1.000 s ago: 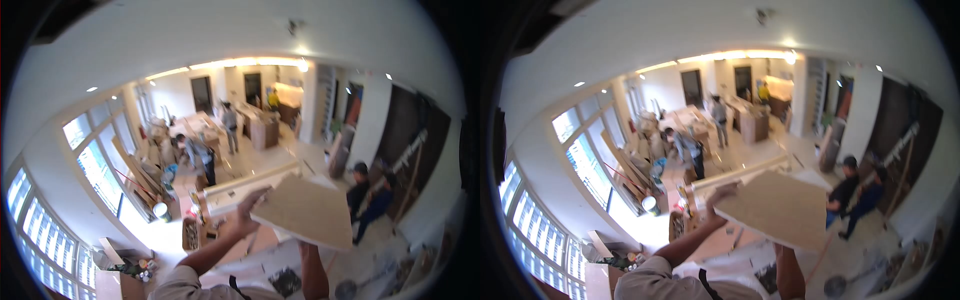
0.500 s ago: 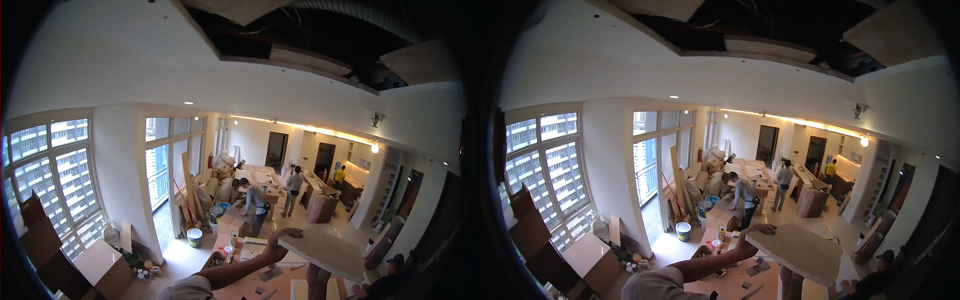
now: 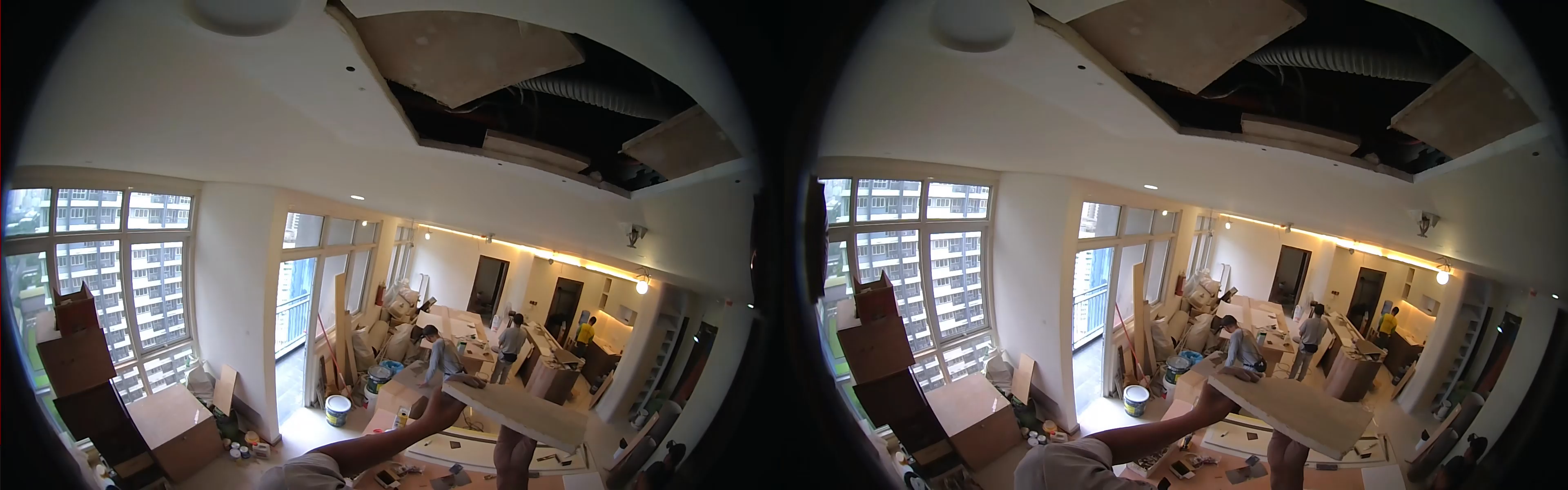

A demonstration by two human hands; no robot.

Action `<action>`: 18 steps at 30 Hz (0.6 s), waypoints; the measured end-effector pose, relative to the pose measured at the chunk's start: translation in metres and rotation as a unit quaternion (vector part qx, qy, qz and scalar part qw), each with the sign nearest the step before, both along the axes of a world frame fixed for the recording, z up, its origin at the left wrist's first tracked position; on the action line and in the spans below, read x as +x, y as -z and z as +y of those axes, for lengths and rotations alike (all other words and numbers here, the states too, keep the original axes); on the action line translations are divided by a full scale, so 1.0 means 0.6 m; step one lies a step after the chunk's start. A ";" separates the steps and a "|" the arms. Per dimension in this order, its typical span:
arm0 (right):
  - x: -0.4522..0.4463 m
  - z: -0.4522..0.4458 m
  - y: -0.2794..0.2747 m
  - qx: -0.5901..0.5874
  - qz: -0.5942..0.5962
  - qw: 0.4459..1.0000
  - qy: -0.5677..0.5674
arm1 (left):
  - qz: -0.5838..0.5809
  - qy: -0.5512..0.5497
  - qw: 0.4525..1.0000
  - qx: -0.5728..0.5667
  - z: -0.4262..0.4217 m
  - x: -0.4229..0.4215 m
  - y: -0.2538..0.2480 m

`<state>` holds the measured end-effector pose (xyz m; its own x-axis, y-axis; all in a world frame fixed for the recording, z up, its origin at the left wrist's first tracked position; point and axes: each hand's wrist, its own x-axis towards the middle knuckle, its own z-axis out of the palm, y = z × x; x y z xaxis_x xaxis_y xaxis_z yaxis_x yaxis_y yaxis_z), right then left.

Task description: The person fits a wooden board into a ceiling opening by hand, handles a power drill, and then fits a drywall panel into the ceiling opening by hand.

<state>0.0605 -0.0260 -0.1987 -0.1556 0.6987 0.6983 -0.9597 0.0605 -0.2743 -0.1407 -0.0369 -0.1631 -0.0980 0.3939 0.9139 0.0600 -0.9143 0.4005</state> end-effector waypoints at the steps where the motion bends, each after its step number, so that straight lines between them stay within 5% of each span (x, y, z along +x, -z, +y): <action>1: -0.004 -0.002 -0.003 0.002 -0.001 1.000 -0.005 | -0.002 -0.006 1.000 0.002 -0.004 -0.003 -0.004; 11: -0.028 -0.012 -0.035 -0.001 -0.014 1.000 -0.010 | 0.008 -0.089 0.996 0.019 0.013 -0.040 -0.002; 18: -0.024 -0.011 -0.031 -0.019 -0.027 0.999 -0.001 | -0.022 -0.002 0.999 0.040 0.009 -0.027 -0.002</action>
